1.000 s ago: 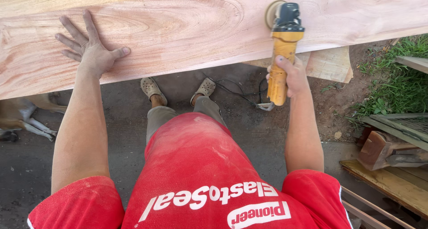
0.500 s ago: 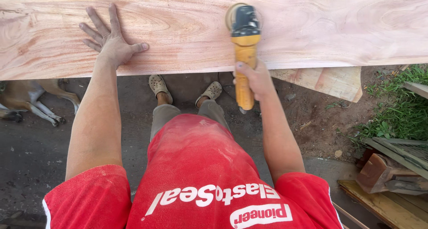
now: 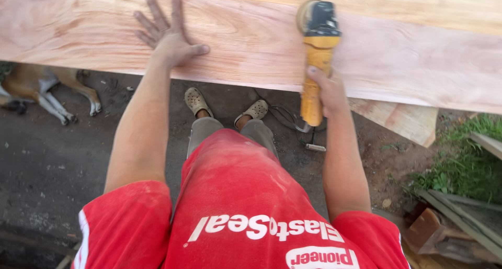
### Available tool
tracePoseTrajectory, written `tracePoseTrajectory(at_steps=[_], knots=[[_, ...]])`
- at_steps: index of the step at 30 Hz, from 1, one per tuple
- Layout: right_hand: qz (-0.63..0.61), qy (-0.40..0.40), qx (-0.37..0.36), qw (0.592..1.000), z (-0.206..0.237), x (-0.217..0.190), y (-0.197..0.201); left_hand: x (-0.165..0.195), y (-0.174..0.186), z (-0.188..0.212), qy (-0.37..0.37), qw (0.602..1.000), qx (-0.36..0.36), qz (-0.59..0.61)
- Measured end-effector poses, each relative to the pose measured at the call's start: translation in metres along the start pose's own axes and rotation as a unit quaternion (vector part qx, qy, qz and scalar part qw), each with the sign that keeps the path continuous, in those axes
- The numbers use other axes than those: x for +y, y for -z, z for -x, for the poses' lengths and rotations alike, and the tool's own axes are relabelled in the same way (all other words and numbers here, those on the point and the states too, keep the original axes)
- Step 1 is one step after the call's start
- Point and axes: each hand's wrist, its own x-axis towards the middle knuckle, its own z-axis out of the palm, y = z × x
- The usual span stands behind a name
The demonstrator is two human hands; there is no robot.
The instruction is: The person sands the surface of a long wooden board using a handheld electric sander, moving the tool steadily along the grain while the other hand steadies the board. They work along the board's length, smoothing the wood surface.
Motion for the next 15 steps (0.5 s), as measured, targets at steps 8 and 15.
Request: tracePoseTrajectory(at_steps=[8, 15], knots=[[-0.063, 0.003, 0.058, 0.996, 0.053, 0.028, 0.004, -0.009, 0.027, 0.018, -0.017, 0.998, -0.006, 0.068], [-0.047, -0.012, -0.035, 0.998, 0.069, 0.062, -0.128, -0.108, 0.030, 0.022, -0.208, 0.955, 0.112, 0.181]])
